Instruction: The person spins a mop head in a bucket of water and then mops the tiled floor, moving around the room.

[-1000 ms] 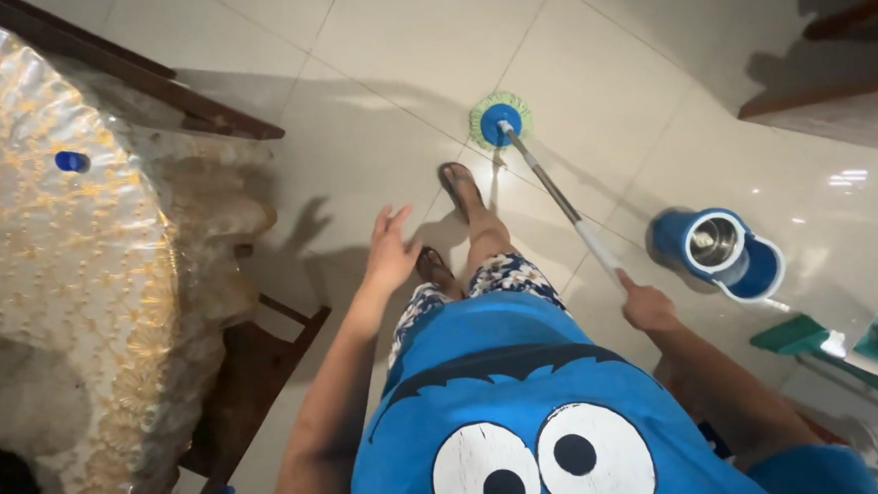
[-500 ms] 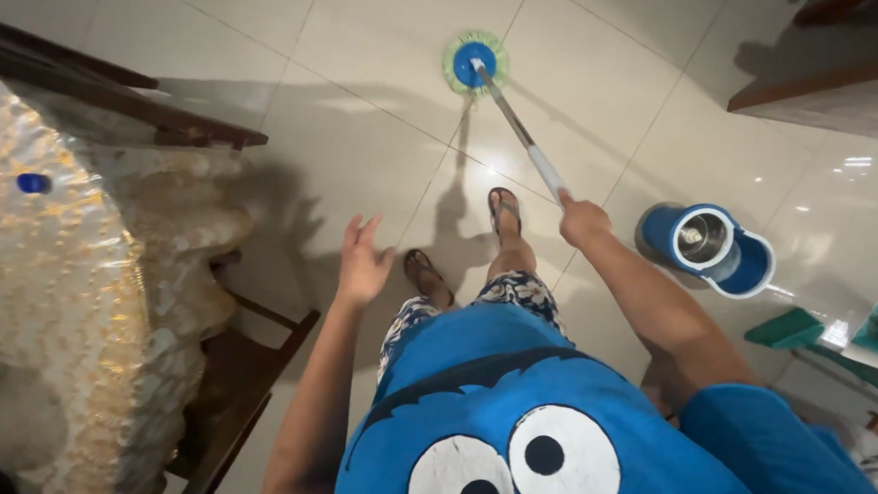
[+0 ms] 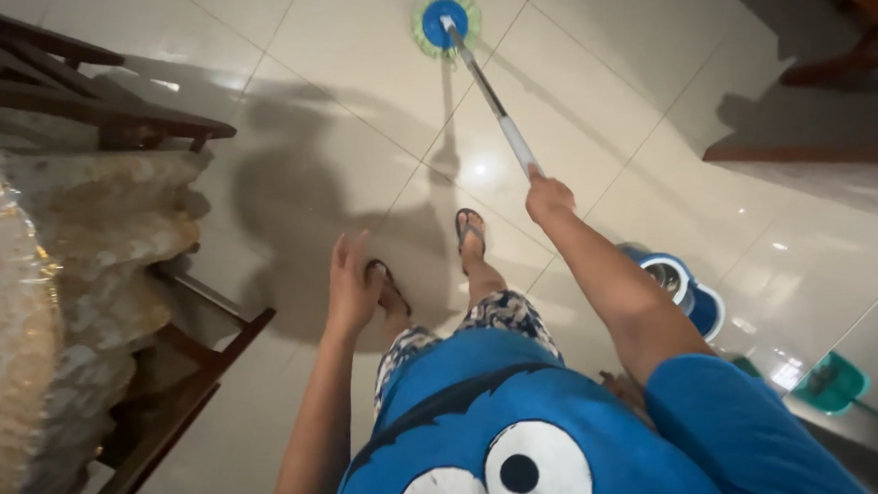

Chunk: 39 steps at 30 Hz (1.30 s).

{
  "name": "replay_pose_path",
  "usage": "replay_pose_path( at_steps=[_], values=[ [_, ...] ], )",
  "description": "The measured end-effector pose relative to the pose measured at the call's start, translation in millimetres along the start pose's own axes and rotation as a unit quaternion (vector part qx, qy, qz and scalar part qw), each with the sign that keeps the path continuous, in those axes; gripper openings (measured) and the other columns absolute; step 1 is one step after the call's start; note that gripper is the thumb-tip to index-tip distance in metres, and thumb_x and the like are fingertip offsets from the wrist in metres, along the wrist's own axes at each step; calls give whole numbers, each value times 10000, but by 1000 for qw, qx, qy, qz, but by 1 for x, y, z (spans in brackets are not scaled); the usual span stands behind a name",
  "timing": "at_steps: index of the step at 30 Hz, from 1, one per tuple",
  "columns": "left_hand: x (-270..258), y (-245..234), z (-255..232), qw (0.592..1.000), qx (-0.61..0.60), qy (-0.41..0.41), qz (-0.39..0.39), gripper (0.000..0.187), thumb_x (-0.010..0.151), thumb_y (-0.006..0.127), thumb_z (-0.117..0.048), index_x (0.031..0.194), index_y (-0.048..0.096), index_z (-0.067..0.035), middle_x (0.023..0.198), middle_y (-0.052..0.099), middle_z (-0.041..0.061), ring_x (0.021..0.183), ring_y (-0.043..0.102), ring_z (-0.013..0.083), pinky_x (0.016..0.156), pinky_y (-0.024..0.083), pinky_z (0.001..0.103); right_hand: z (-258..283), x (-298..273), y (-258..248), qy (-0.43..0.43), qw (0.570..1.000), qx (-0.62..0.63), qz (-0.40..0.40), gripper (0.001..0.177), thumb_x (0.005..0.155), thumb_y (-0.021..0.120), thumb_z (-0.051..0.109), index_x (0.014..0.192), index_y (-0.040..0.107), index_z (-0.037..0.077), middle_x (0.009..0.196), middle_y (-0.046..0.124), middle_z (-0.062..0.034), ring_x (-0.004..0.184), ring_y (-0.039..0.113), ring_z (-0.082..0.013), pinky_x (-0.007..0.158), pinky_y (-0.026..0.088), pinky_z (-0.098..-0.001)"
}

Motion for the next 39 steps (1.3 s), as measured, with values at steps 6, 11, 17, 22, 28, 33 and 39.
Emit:
replay_pose_path(
  at_steps=[6, 11, 17, 22, 28, 33, 39],
  values=[
    [-31, 23, -21, 998, -2, -66, -12, 641, 823, 739, -98, 1433, 546, -154, 1580, 360, 255, 1406, 444, 423, 1124, 443, 485, 10, 67, -43, 11, 999, -15, -39, 606, 1038, 368, 144, 1625, 290, 275, 1342, 628, -199, 1228, 625, -358, 1016, 513, -475],
    [-60, 36, -10, 997, 14, -80, 7, 683, 824, 732, -80, 1467, 517, -164, 1586, 347, 255, 1423, 413, 441, 1093, 442, 497, -10, 67, -60, 13, 997, -65, -25, 593, 1057, 384, 151, 1634, 304, 257, 1329, 649, -193, 1213, 651, -351, 987, 545, -474],
    [-66, 35, 8, 1000, 10, 10, -5, 699, 822, 747, -64, 1476, 514, -146, 1576, 345, 281, 1440, 396, 466, 1143, 407, 511, -97, 21, -7, 1, 997, -78, -26, 623, 1009, 466, 172, 1608, 340, 287, 1281, 658, -201, 1159, 662, -361, 952, 549, -481],
    [-77, 24, 34, 990, 48, 135, -10, 744, 828, 737, -50, 1520, 475, -129, 1567, 405, 248, 1466, 412, 474, 1185, 404, 520, -160, -95, 81, 5, 998, -58, 1, 751, 933, 551, 119, 1629, 332, 296, 1203, 700, -228, 1112, 693, -386, 946, 562, -497],
    [-121, 8, 59, 992, 8, 118, 49, 681, 868, 743, -93, 1496, 483, -140, 1583, 328, 281, 1351, 472, 468, 1096, 445, 496, -216, -248, 239, 26, 998, -52, 39, 853, 879, 583, 89, 1640, 256, 292, 1201, 689, -251, 1089, 696, -401, 923, 569, -499],
    [-154, 18, 85, 981, 23, 162, 103, 656, 879, 731, -127, 1489, 491, -141, 1564, 377, 265, 1387, 477, 452, 1134, 442, 466, -227, -365, 342, 78, 992, -25, 94, 797, 971, 484, 111, 1687, 175, 275, 1154, 707, -273, 1032, 722, -396, 919, 565, -498],
    [-161, 43, 104, 964, 23, 245, 104, 662, 862, 755, -103, 1480, 523, -144, 1556, 393, 299, 1434, 417, 468, 1169, 395, 479, -168, -407, 311, 142, 983, 103, 61, 741, 970, 473, 117, 1653, 272, 324, 1217, 686, -261, 1127, 673, -410, 972, 537, -504]
  ],
)
Point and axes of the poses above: each hand's wrist, its own x-axis towards the middle knuckle, its own y-axis out of the palm, z = x × y, the point moved 1 cm from there along x, towards the middle knuckle
